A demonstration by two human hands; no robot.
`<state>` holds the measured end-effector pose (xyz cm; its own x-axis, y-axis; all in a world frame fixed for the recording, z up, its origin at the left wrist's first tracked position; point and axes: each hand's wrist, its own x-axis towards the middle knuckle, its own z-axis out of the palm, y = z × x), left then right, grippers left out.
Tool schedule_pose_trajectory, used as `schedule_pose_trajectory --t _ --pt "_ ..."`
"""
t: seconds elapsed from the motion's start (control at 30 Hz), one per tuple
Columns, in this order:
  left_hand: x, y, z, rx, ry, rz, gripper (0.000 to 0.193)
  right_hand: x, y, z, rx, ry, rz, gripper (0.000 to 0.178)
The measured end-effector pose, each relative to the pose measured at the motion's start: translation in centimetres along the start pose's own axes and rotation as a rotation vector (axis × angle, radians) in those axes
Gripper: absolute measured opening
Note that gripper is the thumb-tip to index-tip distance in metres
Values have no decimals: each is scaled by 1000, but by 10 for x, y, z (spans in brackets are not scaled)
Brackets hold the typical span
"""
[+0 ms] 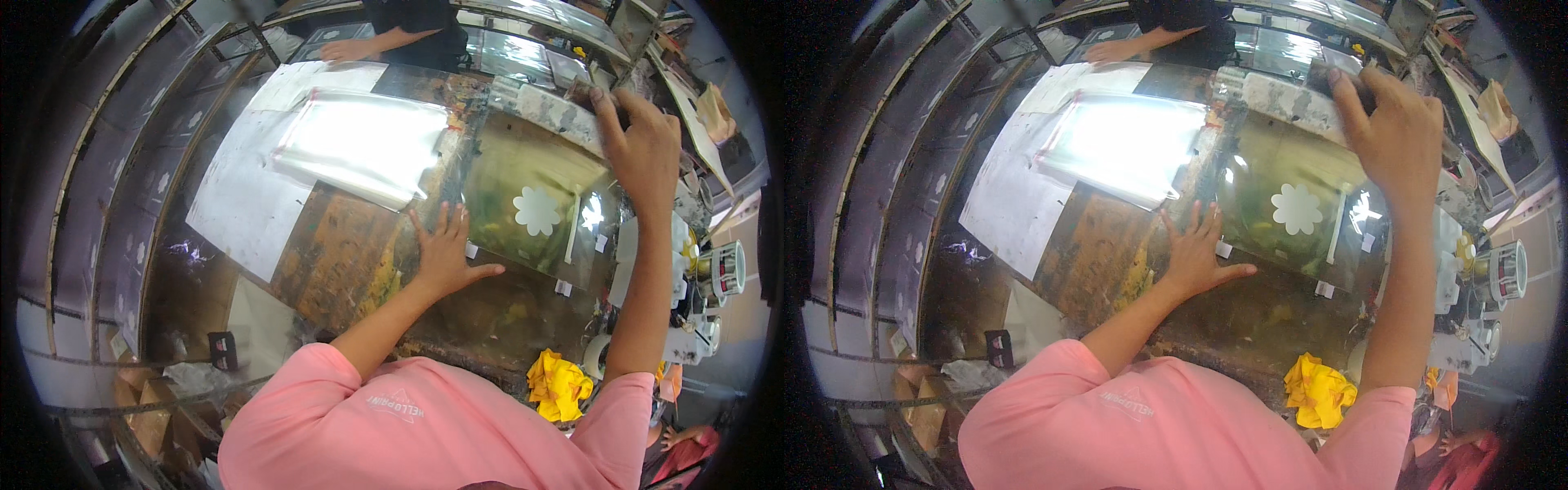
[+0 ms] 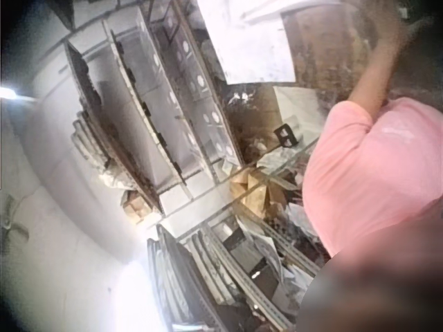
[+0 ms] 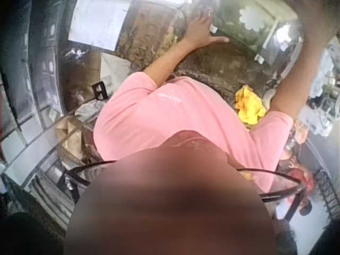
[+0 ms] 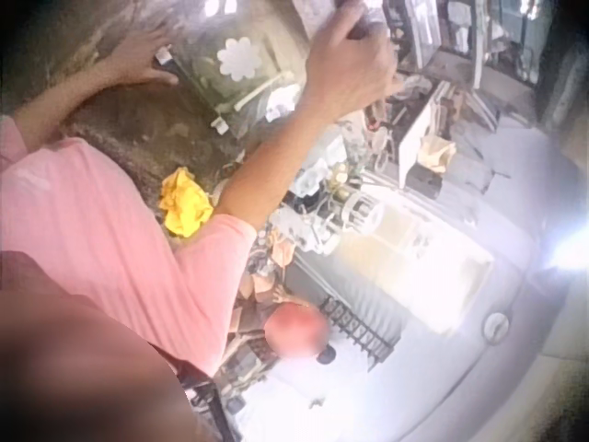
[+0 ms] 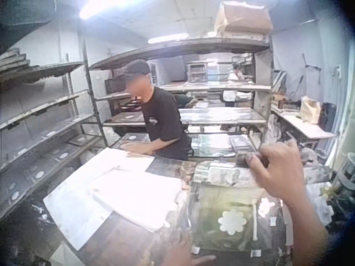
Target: The person repeatedly uses a squeegee to pull white ink across a screen-printing frame with a flower stencil, then lifts the frame to reveal the printed fabric below. The person repeats this cycle multiple times on the same area.
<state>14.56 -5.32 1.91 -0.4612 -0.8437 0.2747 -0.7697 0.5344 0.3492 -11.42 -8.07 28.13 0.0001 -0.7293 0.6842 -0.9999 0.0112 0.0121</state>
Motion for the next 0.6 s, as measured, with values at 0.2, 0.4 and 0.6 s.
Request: schedule_pose_trajectory --t 0.2,0.4,0.6 --pt "80 8 -31 -258 224 65 74 33 5 -6 79 -2 37 55" --pt "92 -53 -66 -528 434 -29 53 24 5 -5 59 -73 88 57" --pt "91 -185 -86 -167 389 -256 57 16 8 1 54 -2 43 59"
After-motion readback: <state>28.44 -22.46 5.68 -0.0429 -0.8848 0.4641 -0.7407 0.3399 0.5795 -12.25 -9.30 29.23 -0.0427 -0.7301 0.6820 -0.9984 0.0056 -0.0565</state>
